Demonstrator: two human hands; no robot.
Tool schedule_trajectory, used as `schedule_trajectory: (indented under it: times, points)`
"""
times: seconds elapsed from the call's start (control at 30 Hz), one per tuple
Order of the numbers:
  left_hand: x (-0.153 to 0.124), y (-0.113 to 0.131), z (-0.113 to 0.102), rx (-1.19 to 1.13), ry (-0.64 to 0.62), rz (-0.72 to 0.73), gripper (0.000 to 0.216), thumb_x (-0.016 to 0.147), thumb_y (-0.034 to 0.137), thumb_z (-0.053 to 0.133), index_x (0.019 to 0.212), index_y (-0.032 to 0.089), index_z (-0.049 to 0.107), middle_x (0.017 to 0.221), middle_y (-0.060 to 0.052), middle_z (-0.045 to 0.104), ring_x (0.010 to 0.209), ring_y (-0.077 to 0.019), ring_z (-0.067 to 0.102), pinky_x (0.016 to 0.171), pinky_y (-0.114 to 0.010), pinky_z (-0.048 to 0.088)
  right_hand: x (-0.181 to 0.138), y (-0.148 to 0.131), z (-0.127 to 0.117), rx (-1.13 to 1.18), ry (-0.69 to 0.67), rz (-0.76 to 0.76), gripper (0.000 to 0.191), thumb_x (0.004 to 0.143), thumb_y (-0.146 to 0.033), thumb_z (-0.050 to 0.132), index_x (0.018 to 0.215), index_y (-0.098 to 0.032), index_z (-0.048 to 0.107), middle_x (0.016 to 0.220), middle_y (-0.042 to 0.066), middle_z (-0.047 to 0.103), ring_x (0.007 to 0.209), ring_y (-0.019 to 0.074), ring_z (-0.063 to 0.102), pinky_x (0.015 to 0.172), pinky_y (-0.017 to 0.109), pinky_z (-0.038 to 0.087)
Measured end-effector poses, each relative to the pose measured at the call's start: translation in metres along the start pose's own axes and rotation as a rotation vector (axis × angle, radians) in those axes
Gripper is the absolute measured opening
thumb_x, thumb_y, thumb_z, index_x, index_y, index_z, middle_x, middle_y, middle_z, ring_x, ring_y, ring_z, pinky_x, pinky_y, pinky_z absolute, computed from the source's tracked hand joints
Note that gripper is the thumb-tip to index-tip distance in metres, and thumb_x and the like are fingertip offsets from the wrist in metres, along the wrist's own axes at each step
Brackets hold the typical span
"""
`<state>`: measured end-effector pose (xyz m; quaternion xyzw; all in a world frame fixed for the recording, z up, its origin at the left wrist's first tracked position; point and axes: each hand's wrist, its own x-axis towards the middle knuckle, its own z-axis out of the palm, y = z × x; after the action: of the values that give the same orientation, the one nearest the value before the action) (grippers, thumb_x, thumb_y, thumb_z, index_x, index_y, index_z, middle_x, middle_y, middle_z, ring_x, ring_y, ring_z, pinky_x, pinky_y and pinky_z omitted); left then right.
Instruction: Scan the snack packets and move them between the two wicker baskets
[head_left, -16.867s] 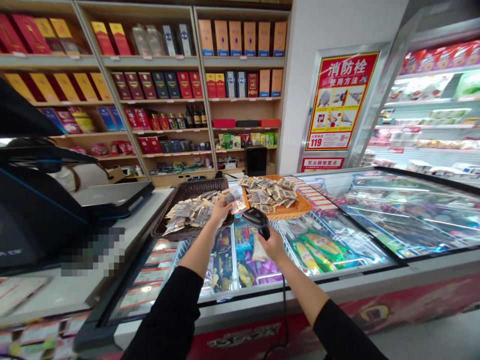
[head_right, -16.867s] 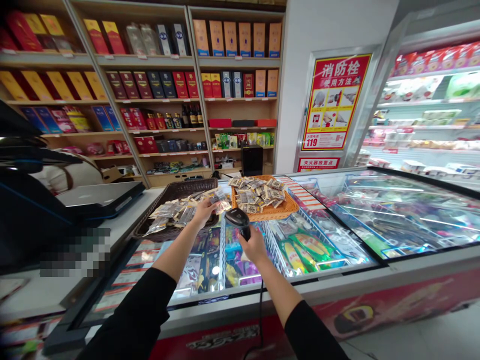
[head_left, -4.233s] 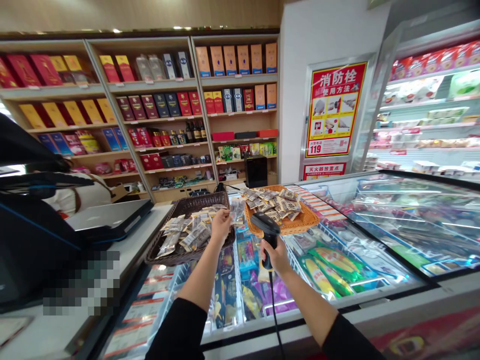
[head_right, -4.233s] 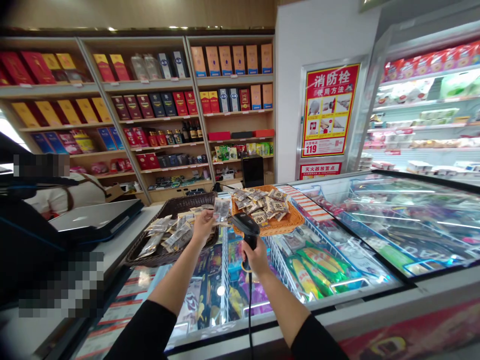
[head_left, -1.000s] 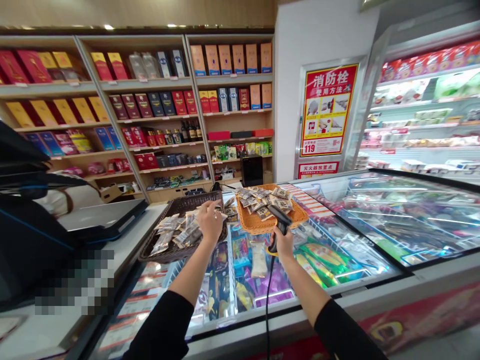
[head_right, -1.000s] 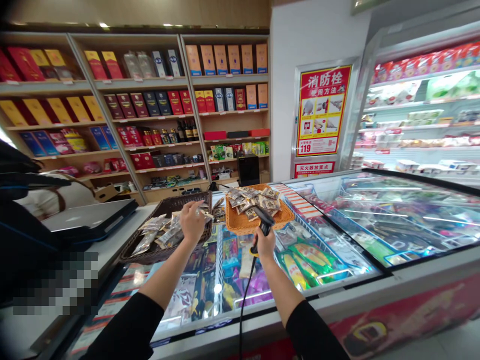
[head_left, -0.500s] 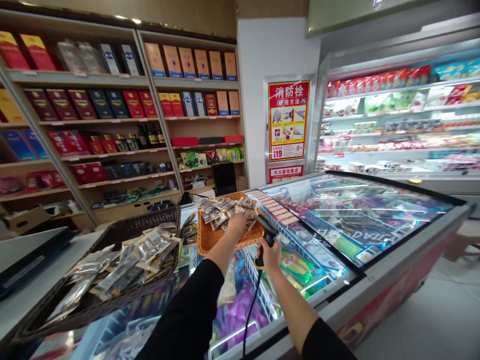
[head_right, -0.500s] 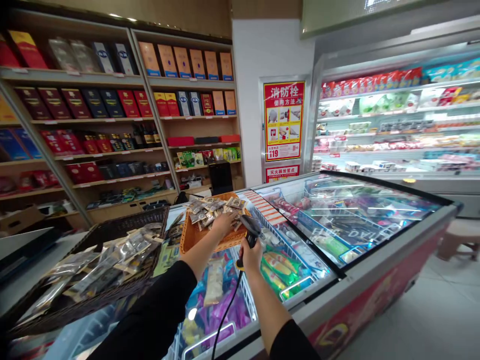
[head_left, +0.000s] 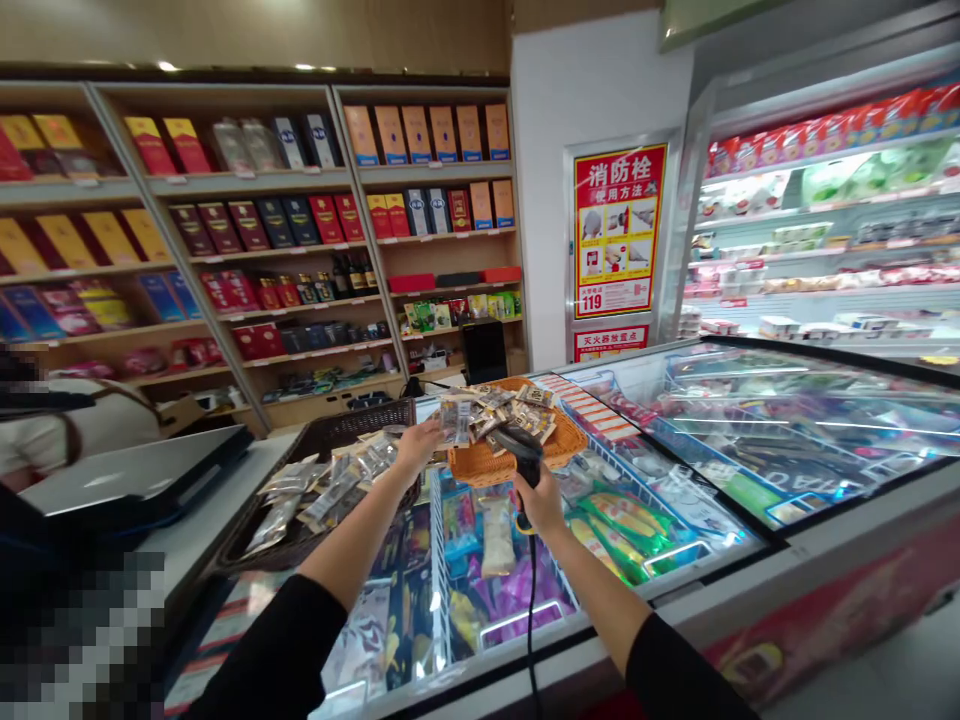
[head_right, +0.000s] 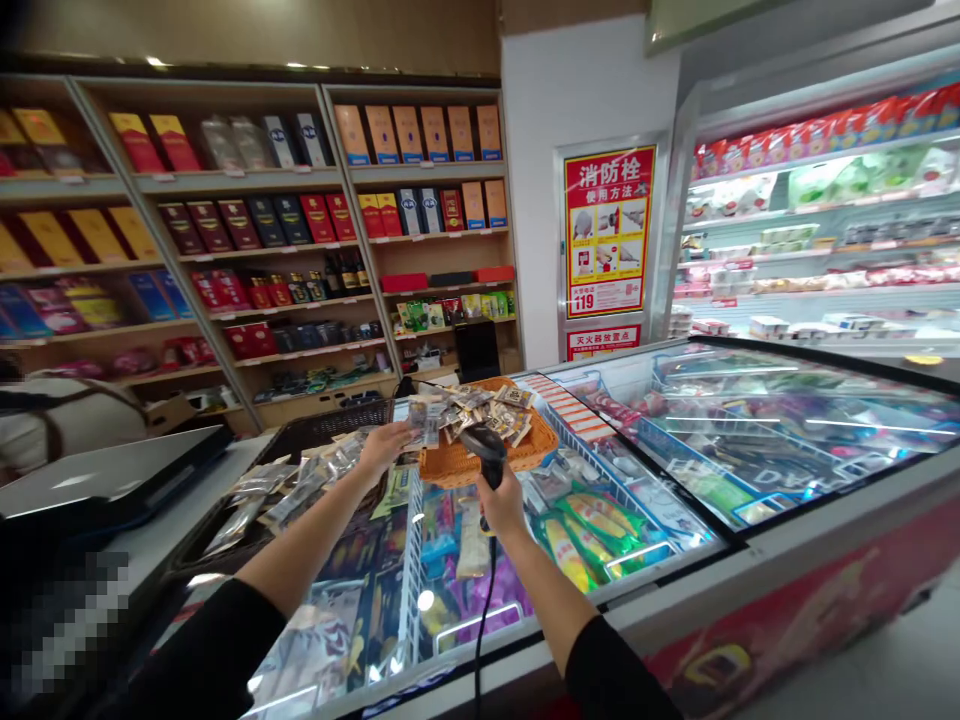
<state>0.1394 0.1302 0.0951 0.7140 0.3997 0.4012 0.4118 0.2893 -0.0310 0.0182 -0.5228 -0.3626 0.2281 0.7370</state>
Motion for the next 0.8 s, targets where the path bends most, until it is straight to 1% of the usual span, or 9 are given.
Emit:
schedule_trajectory:
  times: [0.03,0.1,0.2,0.3,0.43,0.5,0.63,0.8]
  points:
    - [-0.007,-0.006,-0.011,0.022,0.043,0.029,0.036,0.062,0.042,0.067,0.087,0.015,0.067,0.079,-0.006,0.069,0.076,-0.0206,0.064,0.065,-0.028,0.048,-0.007,-0.001,0.012,-0.003,-0.058,-0.007,0.018,0.071,-0.037,0.06,0.071,-0.022,0.049,0.038,-0.008,0.046,0.029,0.0118,0.043,0.034,0.022,0.035]
    - [-0.018,-0.017,-0.025,0.072,0.109,0.067,0.034,0.064,0.042,0.065,0.086,0.016,0.066,0.078,-0.006,0.069,0.078,-0.0217,0.064,0.067,-0.029,0.048,-0.022,-0.002,0.032,0.001,-0.126,-0.019,0.017,0.072,-0.038,0.059,0.073,-0.022,0.051,0.039,-0.008,0.046,0.03,0.0122,0.043,0.035,0.023,0.036]
    - [-0.028,-0.029,-0.031,0.139,0.175,0.056,0.027,0.069,0.039,0.061,0.083,0.016,0.065,0.073,-0.005,0.068,0.076,-0.0209,0.064,0.068,-0.029,0.048,-0.039,0.001,0.048,-0.054,-0.159,-0.05,0.016,0.071,-0.036,0.059,0.075,-0.021,0.056,0.041,-0.006,0.049,0.034,0.0135,0.046,0.037,0.023,0.037]
    - [-0.027,-0.033,-0.026,0.139,0.208,0.055,0.022,0.071,0.034,0.06,0.082,0.015,0.063,0.071,-0.004,0.068,0.074,-0.0199,0.064,0.069,-0.03,0.048,-0.046,0.003,0.048,-0.153,-0.175,-0.089,0.019,0.07,-0.034,0.061,0.081,-0.02,0.06,0.044,-0.004,0.052,0.04,0.016,0.051,0.042,0.024,0.039]
    - [-0.025,-0.031,-0.021,0.089,0.179,0.035,0.017,0.071,0.029,0.058,0.081,0.016,0.063,0.073,-0.004,0.069,0.074,-0.0194,0.064,0.068,-0.028,0.048,-0.046,0.003,0.042,-0.213,-0.148,-0.095,0.019,0.071,-0.035,0.059,0.082,-0.02,0.06,0.046,-0.003,0.054,0.044,0.0175,0.053,0.044,0.025,0.04]
    - [-0.026,-0.03,-0.02,0.045,0.155,0.02,0.017,0.072,0.027,0.057,0.082,0.015,0.063,0.076,-0.005,0.07,0.076,-0.0192,0.064,0.067,-0.027,0.048,-0.046,0.003,0.041,-0.195,-0.148,-0.077,0.017,0.071,-0.035,0.059,0.079,-0.02,0.059,0.046,-0.003,0.054,0.044,0.0173,0.053,0.043,0.025,0.039]
    - [-0.03,-0.028,-0.02,-0.042,0.124,0.01,0.017,0.072,0.026,0.056,0.084,0.015,0.062,0.079,-0.005,0.07,0.077,-0.0192,0.065,0.067,-0.027,0.049,-0.047,0.001,0.042,-0.117,-0.148,-0.019,0.017,0.067,-0.036,0.062,0.075,-0.021,0.06,0.045,-0.003,0.053,0.045,0.0182,0.054,0.041,0.025,0.038]
    - [-0.028,-0.031,-0.019,-0.114,0.11,0.035,0.018,0.072,0.024,0.055,0.086,0.015,0.062,0.08,-0.005,0.07,0.079,-0.0196,0.065,0.069,-0.028,0.05,-0.049,0.001,0.044,-0.07,-0.152,0.019,0.017,0.067,-0.037,0.063,0.073,-0.021,0.059,0.044,-0.003,0.052,0.041,0.0169,0.051,0.04,0.025,0.038]
